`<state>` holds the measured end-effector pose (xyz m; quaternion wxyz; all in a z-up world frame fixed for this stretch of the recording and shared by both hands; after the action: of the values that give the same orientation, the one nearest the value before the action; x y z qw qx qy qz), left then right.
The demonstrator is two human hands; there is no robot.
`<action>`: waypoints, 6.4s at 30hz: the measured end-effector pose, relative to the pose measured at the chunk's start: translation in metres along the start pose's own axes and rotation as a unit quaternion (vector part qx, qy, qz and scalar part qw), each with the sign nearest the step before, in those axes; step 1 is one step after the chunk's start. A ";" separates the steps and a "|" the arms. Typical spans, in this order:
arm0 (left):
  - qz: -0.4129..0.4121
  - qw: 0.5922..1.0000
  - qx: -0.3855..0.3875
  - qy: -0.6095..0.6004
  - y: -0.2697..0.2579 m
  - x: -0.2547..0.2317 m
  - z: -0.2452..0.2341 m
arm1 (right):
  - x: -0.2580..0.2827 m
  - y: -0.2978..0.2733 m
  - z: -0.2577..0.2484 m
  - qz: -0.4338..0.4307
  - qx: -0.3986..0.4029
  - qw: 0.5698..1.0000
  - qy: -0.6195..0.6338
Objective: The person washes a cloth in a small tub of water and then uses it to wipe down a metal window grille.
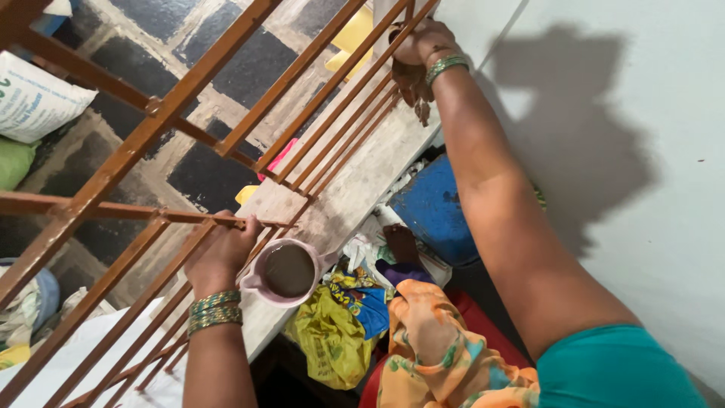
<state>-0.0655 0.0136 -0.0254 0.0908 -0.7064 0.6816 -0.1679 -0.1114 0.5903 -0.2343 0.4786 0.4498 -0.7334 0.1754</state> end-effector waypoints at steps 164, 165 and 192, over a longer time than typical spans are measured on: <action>0.147 0.970 0.057 -0.184 0.076 -0.202 0.102 | 0.126 -0.373 0.325 -0.543 0.371 0.727 -0.198; 0.159 0.967 0.019 -0.197 0.071 -0.202 0.094 | 0.139 -0.367 0.327 -0.542 0.284 0.776 -0.155; 0.155 0.978 0.033 -0.134 0.063 -0.207 0.076 | 0.132 -0.273 0.244 -0.465 0.119 0.877 -0.012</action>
<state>-0.1003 0.2083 -0.1418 0.2293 -0.6047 0.7587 -0.0783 -0.0363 0.2119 -0.2853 0.4391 0.7948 -0.4186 0.0134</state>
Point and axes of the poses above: each hand's wrist, its own y-axis towards the middle knuckle, its own z-axis out of the palm, x = y × z, the point moved 7 cm from there along y, towards the middle knuckle, and after that the axes turned 15 degrees about -z, right-handed, at the moved point
